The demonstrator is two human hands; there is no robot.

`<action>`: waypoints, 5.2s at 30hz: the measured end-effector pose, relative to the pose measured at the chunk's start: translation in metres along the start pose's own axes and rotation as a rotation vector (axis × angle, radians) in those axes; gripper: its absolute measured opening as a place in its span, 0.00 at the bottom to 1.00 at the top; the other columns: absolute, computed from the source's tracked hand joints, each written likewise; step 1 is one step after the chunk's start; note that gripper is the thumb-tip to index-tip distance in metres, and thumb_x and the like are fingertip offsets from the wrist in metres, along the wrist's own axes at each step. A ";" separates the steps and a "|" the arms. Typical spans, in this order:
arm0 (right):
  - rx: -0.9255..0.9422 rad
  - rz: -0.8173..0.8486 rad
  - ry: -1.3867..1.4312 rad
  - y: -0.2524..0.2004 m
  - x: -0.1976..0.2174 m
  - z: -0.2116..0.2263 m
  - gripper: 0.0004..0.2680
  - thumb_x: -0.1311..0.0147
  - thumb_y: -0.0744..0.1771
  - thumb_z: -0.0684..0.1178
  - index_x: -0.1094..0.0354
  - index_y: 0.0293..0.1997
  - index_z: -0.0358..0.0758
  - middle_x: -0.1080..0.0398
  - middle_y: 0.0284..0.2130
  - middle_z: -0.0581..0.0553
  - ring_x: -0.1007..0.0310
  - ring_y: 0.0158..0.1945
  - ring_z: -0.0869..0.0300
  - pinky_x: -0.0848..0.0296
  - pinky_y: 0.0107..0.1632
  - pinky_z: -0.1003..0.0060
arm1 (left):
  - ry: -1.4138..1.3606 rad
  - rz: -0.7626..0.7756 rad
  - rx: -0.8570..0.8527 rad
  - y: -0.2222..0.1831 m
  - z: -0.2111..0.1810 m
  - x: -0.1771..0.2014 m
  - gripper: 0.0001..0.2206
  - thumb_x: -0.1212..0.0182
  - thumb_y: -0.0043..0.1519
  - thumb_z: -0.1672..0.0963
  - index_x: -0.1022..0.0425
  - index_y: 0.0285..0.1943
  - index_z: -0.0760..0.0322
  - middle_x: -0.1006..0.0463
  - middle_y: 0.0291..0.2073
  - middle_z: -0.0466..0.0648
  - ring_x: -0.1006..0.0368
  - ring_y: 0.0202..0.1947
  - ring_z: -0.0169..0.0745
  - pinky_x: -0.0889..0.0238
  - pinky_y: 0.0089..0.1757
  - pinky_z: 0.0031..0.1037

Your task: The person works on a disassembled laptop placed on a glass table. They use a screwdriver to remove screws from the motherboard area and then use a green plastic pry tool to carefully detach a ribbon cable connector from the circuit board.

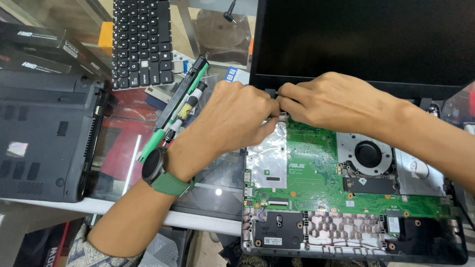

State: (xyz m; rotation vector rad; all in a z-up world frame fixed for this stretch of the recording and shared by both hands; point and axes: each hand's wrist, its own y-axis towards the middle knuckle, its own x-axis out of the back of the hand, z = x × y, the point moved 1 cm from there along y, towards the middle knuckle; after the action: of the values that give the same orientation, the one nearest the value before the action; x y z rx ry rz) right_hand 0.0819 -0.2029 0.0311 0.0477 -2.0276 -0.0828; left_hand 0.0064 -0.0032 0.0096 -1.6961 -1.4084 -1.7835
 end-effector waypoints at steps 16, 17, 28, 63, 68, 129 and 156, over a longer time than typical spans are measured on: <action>-0.267 -0.081 0.283 -0.008 -0.009 0.016 0.04 0.46 0.70 0.45 0.27 0.38 0.40 0.31 0.30 0.48 0.24 0.33 0.56 0.27 0.33 0.67 | -0.070 0.009 0.081 0.002 -0.007 0.015 0.04 0.31 0.56 0.57 0.16 0.30 0.59 0.24 0.15 0.45 0.25 0.15 0.50 0.35 0.21 0.28; -0.304 -0.116 0.328 -0.008 -0.008 0.016 0.04 0.46 0.71 0.44 0.26 0.39 0.39 0.30 0.30 0.48 0.23 0.34 0.54 0.27 0.33 0.66 | -0.070 0.007 0.087 0.002 -0.007 0.015 0.03 0.31 0.55 0.57 0.16 0.30 0.59 0.23 0.16 0.45 0.25 0.15 0.50 0.35 0.21 0.28; -0.084 -0.046 0.017 -0.002 -0.001 0.008 0.05 0.44 0.69 0.42 0.26 0.32 0.43 0.34 0.29 0.52 0.30 0.34 0.61 0.31 0.32 0.72 | -0.062 0.019 0.090 0.002 -0.006 0.011 0.05 0.31 0.56 0.57 0.16 0.29 0.62 0.25 0.14 0.46 0.28 0.12 0.47 0.36 0.19 0.27; -0.504 0.348 0.594 0.021 0.011 0.002 0.09 0.41 0.67 0.56 0.21 0.46 0.48 0.23 0.39 0.55 0.22 0.39 0.49 0.27 0.35 0.49 | 0.051 0.316 0.255 0.001 0.001 0.009 0.09 0.37 0.61 0.50 0.13 0.45 0.46 0.20 0.20 0.52 0.26 0.26 0.66 0.37 0.25 0.49; -0.450 0.533 0.421 0.033 0.008 -0.002 0.08 0.41 0.67 0.59 0.25 0.38 0.49 0.25 0.37 0.54 0.22 0.40 0.43 0.25 0.35 0.46 | 0.072 0.282 0.235 -0.001 0.001 0.009 0.08 0.36 0.59 0.48 0.14 0.39 0.45 0.21 0.22 0.54 0.25 0.28 0.68 0.36 0.26 0.51; -0.490 0.367 0.254 0.023 0.009 0.004 0.06 0.46 0.68 0.42 0.23 0.36 0.49 0.26 0.33 0.52 0.27 0.24 0.40 0.37 0.23 0.49 | 0.012 0.419 0.315 0.002 -0.001 0.011 0.07 0.32 0.62 0.48 0.15 0.41 0.45 0.19 0.31 0.53 0.24 0.33 0.70 0.34 0.32 0.54; -0.153 -0.056 0.059 -0.037 0.004 0.005 0.07 0.42 0.67 0.38 0.28 0.49 0.38 0.27 0.47 0.45 0.24 0.39 0.56 0.28 0.24 0.63 | 0.174 0.099 0.039 -0.002 0.010 0.004 0.10 0.41 0.65 0.50 0.16 0.50 0.46 0.22 0.25 0.38 0.25 0.20 0.55 0.41 0.15 0.45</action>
State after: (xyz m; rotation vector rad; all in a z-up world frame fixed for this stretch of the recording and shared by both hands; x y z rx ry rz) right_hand 0.0750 -0.2400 0.0295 0.0102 -1.9559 -0.2686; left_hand 0.0098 0.0077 0.0105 -1.5226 -1.2557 -1.7894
